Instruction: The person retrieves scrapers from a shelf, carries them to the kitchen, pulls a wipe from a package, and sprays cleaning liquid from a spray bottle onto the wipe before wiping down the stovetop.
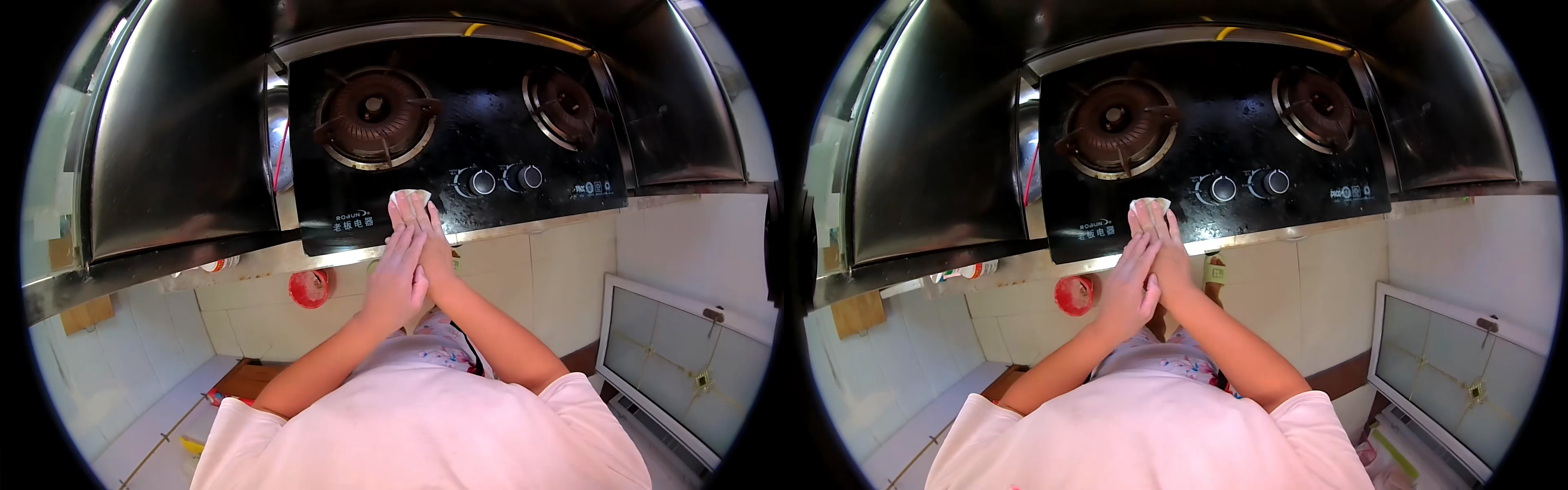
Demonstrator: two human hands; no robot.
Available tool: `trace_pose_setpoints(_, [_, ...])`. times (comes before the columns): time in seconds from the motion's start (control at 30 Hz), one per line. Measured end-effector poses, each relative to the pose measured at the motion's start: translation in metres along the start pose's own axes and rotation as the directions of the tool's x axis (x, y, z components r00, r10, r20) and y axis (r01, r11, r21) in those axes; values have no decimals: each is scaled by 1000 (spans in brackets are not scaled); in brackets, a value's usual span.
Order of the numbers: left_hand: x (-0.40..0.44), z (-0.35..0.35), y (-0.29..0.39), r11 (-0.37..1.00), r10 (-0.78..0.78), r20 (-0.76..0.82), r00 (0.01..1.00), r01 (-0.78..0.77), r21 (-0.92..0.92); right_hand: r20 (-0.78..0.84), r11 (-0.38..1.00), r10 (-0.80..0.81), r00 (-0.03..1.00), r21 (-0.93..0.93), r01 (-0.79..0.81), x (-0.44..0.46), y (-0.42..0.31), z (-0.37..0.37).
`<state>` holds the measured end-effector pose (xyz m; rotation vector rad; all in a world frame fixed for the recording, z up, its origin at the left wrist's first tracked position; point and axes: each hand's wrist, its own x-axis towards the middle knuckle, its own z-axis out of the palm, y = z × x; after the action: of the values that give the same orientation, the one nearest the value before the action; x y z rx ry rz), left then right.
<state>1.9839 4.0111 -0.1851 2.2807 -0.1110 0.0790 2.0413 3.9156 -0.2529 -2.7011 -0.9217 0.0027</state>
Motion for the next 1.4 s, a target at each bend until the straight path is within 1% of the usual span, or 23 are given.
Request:
trace_pose_setpoints(0.13, [6,-1,4,999,31,25,999,-31,-17,-18,1000,-20,1000,-8,20,-2,7,-9])
trace_pose_setpoints(0.23, [8,3,10,998,43,79,996,-40,-43,-22,997,70,997,42,-69,-10,14,-12])
trace_pose_setpoints(0.33, [6,5,16,992,87,68,994,-80,-102,-135,998,56,989,38,-51,-14,22,-16])
trace_pose_setpoints(0.4, [6,4,16,975,84,-30,996,-88,-203,-163,965,125,979,250,-82,-10,28,-26])
trace_pose_setpoints(0.43, [6,2,14,975,85,-30,996,-89,-203,-163,965,125,979,249,-82,-7,30,-33])
trace_pose_setpoints(0.5, [7,-4,6,971,4,-131,991,-36,-236,-220,876,281,934,456,-156,-1,34,-47])
trace_pose_setpoints(0.53, [9,-9,5,978,-37,-167,985,1,-211,-178,809,355,918,550,-206,1,36,-50])
trace_pose_setpoints(0.57, [11,-10,0,978,-36,-166,986,0,-210,-179,809,356,917,551,-206,2,40,-49])
trace_pose_setpoints(0.6, [12,-12,-5,973,-99,-180,979,58,-223,-7,558,440,898,785,-268,4,43,-47])
trace_pose_setpoints(0.63, [13,-13,-9,965,-163,-194,967,115,-237,183,241,457,870,917,-319,5,47,-46])
trace_pose_setpoints(0.67, [14,-13,-11,929,-244,-203,948,168,-330,272,109,425,863,932,-347,6,51,-47])
trace_pose_setpoints(0.7, [16,-13,-14,929,-243,-205,948,167,-330,271,110,424,864,932,-346,7,50,-50])
trace_pose_setpoints(0.77, [19,-11,-22,859,-366,-171,915,261,-440,403,-202,371,836,914,-351,8,48,-56])
trace_pose_setpoints(0.87, [20,-10,-23,860,-350,-149,925,255,-442,445,-289,366,817,889,-355,7,48,-56])
trace_pose_setpoints(0.9, [20,-9,-23,869,-332,-144,932,243,-431,444,-289,366,818,889,-354,7,47,-57])
trace_pose_setpoints(0.97, [19,-8,-19,870,-330,-135,934,246,-427,337,-107,479,811,939,-327,8,45,-60])
trace_pose_setpoints(1.0, [18,-8,-18,871,-329,-125,936,250,-422,337,-107,479,811,939,-327,7,42,-58])
trace_pose_setpoints(1.03, [16,-7,-18,871,-329,-124,936,250,-422,118,300,475,872,910,-286,5,39,-55])
trace_pose_setpoints(1.07, [14,-6,-18,931,-246,-167,955,185,-316,-81,656,383,920,725,-209,1,35,-51])
trace_pose_setpoints(1.1, [13,-4,-17,972,-156,-198,968,115,-204,-196,875,191,962,477,-77,-3,33,-42])
trace_pose_setpoints(1.17, [12,1,-11,989,-74,-194,978,47,-140,-218,941,133,967,335,-54,-9,22,-26])
trace_pose_setpoints(1.27, [10,8,-3,995,35,-106,994,-45,-85,-259,955,117,959,294,-37,-18,16,-18])
trace_pose_setpoints(1.4, [9,15,-1,994,36,-56,998,-42,-100,-269,971,62,961,239,4,-21,23,-20])
